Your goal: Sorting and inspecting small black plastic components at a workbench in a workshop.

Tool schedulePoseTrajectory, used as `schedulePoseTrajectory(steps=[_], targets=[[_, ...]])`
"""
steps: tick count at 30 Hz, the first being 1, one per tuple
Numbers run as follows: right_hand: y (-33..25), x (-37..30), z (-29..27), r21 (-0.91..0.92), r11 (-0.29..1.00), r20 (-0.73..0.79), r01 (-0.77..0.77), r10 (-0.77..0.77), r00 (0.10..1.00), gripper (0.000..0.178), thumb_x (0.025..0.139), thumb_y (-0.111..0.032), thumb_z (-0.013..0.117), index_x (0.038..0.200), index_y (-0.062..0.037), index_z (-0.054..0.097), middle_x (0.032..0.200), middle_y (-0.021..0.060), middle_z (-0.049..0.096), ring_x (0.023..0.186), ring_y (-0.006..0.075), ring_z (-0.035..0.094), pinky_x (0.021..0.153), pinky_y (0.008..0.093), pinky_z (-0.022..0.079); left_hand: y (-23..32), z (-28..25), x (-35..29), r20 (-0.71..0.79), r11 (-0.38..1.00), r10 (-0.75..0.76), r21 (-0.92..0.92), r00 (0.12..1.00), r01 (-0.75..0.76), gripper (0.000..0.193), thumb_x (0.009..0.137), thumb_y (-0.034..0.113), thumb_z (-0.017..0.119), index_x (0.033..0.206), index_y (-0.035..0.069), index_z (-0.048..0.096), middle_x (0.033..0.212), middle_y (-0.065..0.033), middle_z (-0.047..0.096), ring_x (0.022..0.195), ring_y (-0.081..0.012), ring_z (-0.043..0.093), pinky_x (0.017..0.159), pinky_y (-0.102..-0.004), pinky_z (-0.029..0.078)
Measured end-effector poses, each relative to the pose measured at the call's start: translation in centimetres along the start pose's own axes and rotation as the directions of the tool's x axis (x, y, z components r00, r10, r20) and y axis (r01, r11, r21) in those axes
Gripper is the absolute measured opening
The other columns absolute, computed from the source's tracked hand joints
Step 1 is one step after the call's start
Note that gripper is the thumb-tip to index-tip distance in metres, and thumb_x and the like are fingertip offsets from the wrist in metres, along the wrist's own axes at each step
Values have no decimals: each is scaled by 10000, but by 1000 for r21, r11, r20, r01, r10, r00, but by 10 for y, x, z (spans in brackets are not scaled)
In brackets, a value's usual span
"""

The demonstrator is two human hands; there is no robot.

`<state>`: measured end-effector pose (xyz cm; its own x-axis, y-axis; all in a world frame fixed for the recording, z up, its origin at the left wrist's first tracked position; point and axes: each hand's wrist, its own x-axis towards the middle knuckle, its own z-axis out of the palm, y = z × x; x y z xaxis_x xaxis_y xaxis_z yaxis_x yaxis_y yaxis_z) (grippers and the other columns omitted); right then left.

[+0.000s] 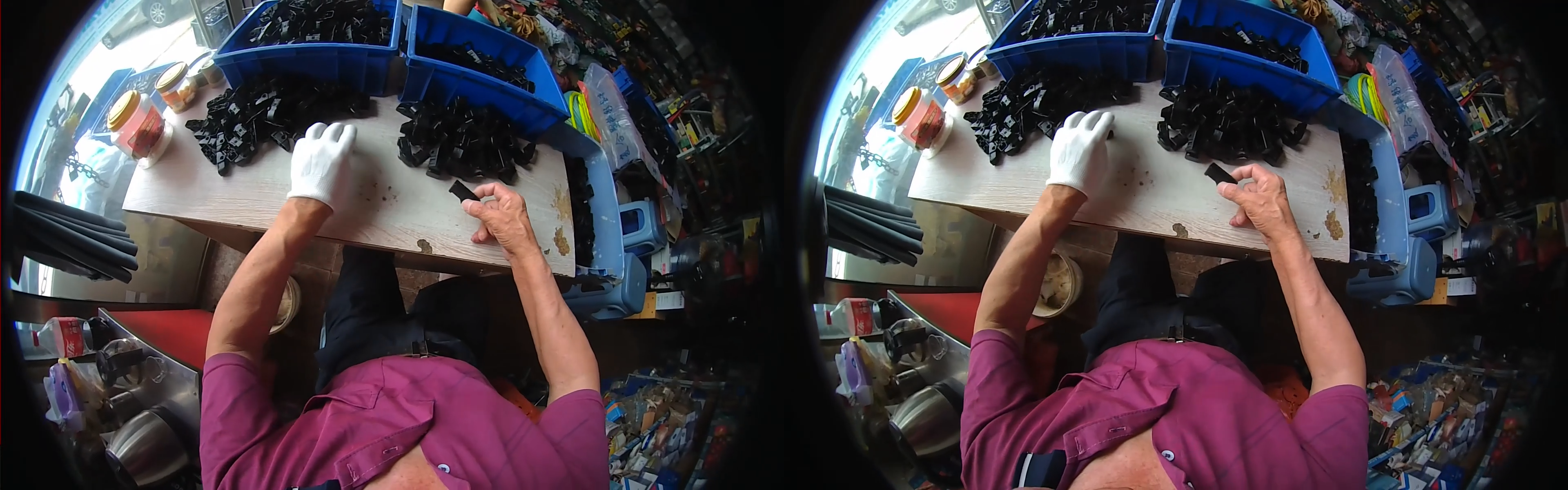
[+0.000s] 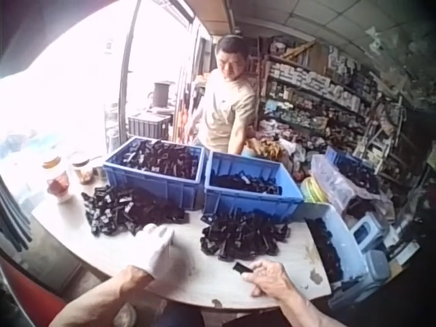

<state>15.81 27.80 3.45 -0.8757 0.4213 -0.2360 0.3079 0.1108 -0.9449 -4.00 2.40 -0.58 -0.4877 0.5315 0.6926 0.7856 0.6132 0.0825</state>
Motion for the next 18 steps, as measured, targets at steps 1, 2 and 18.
schedulePoseTrajectory(steps=[1, 2, 18], targets=[[7, 0, -13, 85, 996, -14, -1, 2, 1000, 362, 850, -163, 822, 1083, -3, 596, 557, -14, 530, 432, 85, 523, 467, 306, 568, -8, 6, -3, 32, 999, 14, 38, 999, -15, 306, 748, 32, 658, 1051, 71, 643, 1055, -98, 665, 976, -325, 624, 768, -436, 541], [11, -2, -25, 139, 990, -93, 1, 12, 996, 355, 855, -168, 818, 1078, -6, 594, 554, -12, 528, 429, 95, 527, 474, 313, 576, -11, 8, -2, 68, 997, 27, 75, 997, -32, 291, 756, 36, 661, 1044, 73, 648, 1046, -96, 667, 980, -322, 626, 776, -430, 547], [21, 19, -96, 104, 993, -541, -49, 97, 835, 290, 876, -224, 808, 1065, -56, 667, 524, -27, 474, 415, 120, 528, 564, 346, 612, 4, 3, -2, 171, 972, -134, -170, 976, 163, 119, 906, 206, 689, 948, 98, 716, 940, -103, 711, 919, -350, 648, 794, -448, 553]])
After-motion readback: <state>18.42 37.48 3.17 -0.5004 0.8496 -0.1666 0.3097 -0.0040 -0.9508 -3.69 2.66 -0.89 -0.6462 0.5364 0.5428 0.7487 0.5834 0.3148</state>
